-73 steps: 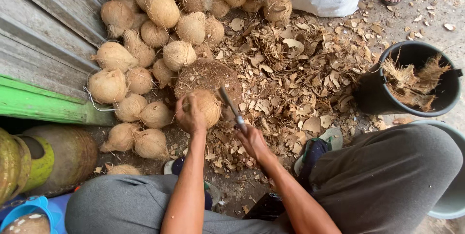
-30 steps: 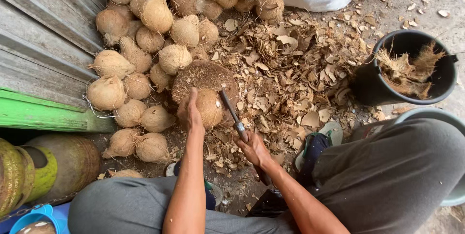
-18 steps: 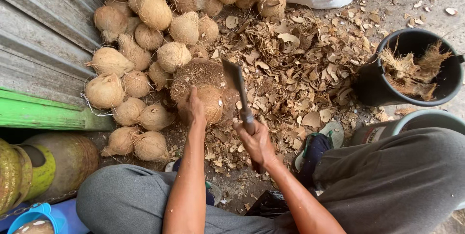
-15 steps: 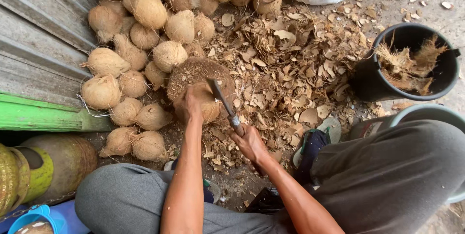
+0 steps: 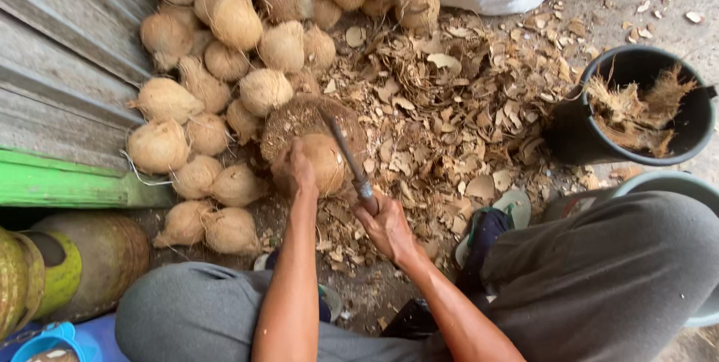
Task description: The person sits on the ground and uses a machete to peel the husk off coconuts. They repeatedly strike the coconut against a wooden stump to remove the outer layer, then place the peeled coconut into a nearby crate.
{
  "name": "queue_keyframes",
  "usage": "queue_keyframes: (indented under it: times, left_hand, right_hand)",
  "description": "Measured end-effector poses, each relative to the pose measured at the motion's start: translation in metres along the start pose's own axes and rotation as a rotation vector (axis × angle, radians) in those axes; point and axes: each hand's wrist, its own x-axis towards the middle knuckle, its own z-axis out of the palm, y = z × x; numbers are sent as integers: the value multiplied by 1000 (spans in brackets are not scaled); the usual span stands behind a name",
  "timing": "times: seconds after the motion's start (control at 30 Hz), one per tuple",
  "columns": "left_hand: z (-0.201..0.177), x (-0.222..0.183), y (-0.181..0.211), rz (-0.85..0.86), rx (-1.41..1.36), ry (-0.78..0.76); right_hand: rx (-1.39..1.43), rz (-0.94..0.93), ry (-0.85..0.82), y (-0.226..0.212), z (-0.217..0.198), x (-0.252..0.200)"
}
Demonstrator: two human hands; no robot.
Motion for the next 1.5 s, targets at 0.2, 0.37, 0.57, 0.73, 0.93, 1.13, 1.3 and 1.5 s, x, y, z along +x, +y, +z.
queue_keyframes:
  times: [0.2, 0.37, 0.57, 0.73, 0.93, 1.13, 1.3, 1.5]
  left_hand:
    - [-3, -9, -1, -53, 145, 78]
    - [-1, -20, 1, -10, -59, 48]
    - [-24, -36, 9, 74, 179, 15]
    - [-15, -40, 24, 102, 225, 53]
    - [-21, -49, 26, 209, 298, 51]
    - [-52, -60, 13, -139, 211, -83]
    - [-52, -39, 24, 154, -68, -187]
    - [-54, -30, 4, 199, -70, -187]
  right_hand:
    - [166, -29, -73, 36, 5, 8]
    - [-324, 191, -59, 34, 3, 6]
    - [5, 214, -174, 4, -17, -8]
    - [-147, 116, 71, 1, -23, 4]
    - [-53, 331, -68, 27, -11, 3]
    - [-1, 499, -177, 45, 5, -21]
    - [-140, 272, -152, 42, 8, 12]
    - [-93, 357, -177, 31, 5, -1]
